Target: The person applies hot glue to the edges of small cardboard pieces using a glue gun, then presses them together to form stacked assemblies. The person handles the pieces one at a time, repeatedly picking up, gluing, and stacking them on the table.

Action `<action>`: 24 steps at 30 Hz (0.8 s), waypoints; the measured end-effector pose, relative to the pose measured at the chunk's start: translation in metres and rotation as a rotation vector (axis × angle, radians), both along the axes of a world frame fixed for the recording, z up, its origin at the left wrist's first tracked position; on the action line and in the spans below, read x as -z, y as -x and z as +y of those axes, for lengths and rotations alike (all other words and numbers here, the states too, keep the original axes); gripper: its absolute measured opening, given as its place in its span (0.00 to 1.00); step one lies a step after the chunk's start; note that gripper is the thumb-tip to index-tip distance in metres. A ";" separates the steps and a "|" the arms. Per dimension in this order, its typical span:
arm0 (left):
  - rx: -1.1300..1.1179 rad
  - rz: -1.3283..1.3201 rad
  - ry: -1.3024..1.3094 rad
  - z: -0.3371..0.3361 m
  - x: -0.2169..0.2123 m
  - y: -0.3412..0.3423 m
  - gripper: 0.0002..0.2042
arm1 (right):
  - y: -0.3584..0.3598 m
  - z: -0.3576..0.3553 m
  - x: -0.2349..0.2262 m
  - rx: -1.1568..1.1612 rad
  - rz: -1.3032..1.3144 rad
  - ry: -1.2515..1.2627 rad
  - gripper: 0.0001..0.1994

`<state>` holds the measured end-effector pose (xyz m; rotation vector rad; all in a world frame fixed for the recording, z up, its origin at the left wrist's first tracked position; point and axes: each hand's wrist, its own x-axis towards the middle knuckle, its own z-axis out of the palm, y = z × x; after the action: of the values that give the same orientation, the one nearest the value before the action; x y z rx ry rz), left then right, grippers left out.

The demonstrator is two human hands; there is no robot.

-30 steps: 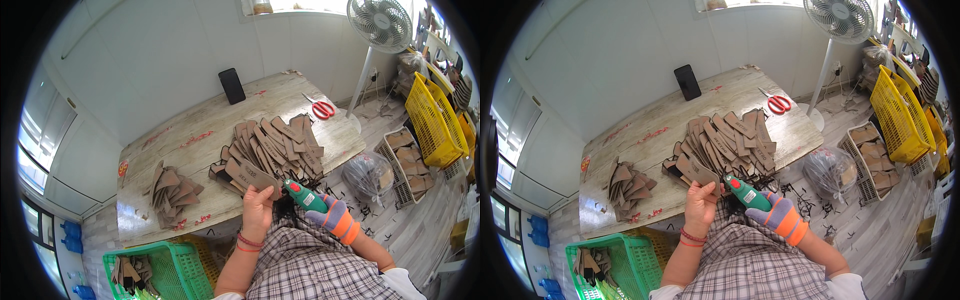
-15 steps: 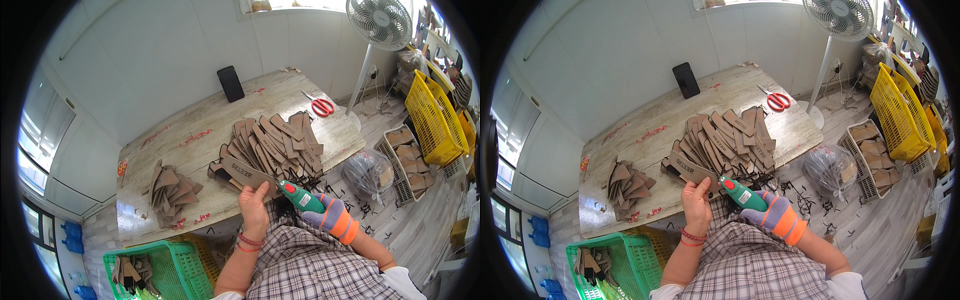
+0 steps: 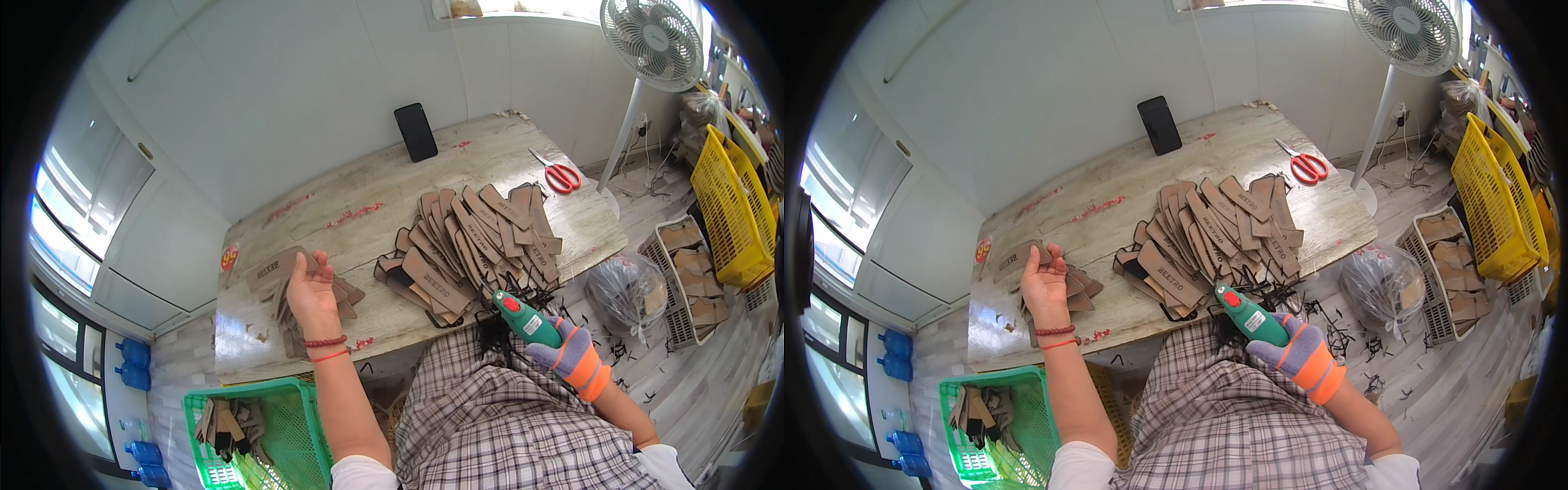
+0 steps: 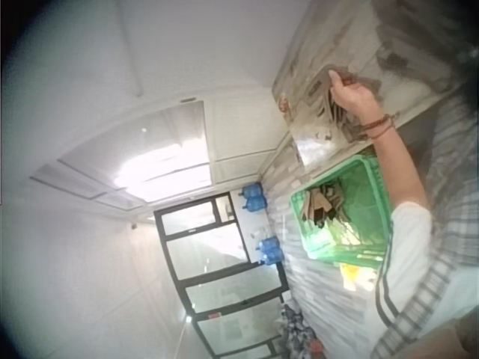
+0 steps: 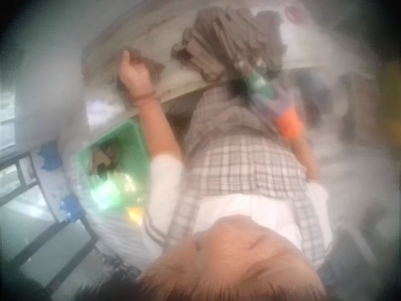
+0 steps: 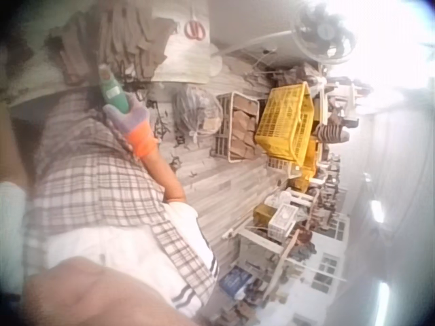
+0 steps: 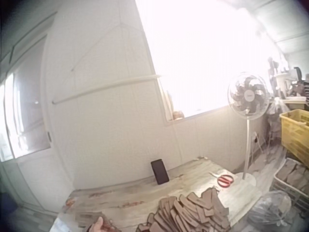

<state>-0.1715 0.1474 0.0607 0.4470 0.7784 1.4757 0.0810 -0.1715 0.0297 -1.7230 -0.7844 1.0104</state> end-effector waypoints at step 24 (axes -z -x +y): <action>0.363 0.164 -0.230 -0.122 0.044 -0.110 0.03 | 0.006 0.021 -0.021 0.008 -0.054 0.006 0.29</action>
<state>-0.0614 0.0254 0.0164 0.8470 0.6177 1.1997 0.0754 -0.1508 0.0502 -1.7633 -0.8089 0.9659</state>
